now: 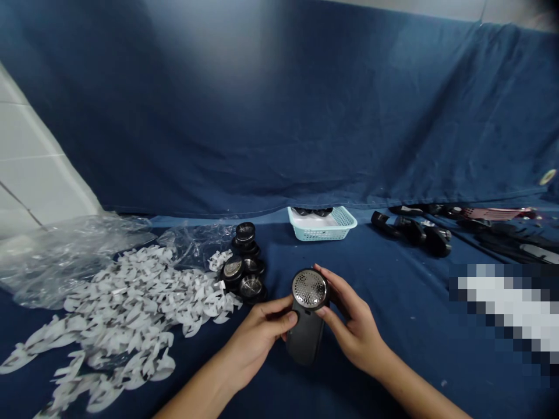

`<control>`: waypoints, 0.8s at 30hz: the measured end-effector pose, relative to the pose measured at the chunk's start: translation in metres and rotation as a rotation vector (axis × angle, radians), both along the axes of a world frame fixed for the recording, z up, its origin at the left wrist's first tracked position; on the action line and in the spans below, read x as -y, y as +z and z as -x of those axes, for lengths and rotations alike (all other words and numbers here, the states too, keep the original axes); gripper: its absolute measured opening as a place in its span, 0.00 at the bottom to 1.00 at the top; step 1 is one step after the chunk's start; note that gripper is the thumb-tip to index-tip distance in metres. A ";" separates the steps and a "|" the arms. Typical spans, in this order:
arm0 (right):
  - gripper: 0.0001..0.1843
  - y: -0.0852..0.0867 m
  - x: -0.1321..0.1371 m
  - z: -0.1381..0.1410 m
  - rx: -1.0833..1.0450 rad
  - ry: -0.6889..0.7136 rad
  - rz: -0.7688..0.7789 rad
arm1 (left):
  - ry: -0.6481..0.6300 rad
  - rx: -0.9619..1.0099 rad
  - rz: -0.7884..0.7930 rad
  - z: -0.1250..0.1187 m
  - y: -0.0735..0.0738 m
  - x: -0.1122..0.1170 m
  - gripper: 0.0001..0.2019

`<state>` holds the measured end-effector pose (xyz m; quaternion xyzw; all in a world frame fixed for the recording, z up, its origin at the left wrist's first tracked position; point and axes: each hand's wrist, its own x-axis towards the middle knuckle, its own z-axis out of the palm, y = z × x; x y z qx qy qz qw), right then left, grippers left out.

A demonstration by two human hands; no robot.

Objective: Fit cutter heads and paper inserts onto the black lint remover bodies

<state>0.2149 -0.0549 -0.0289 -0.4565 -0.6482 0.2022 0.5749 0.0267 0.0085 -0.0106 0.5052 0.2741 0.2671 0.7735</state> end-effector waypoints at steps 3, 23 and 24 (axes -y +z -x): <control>0.31 -0.004 -0.001 0.000 0.013 -0.014 -0.025 | 0.019 0.017 -0.002 0.000 -0.001 0.001 0.20; 0.24 -0.006 0.005 0.010 -0.104 -0.082 -0.115 | 0.227 -0.385 -0.979 0.004 0.010 0.033 0.45; 0.25 -0.006 0.008 0.012 -0.105 -0.076 -0.114 | 0.261 -0.452 -1.057 0.004 0.007 0.037 0.45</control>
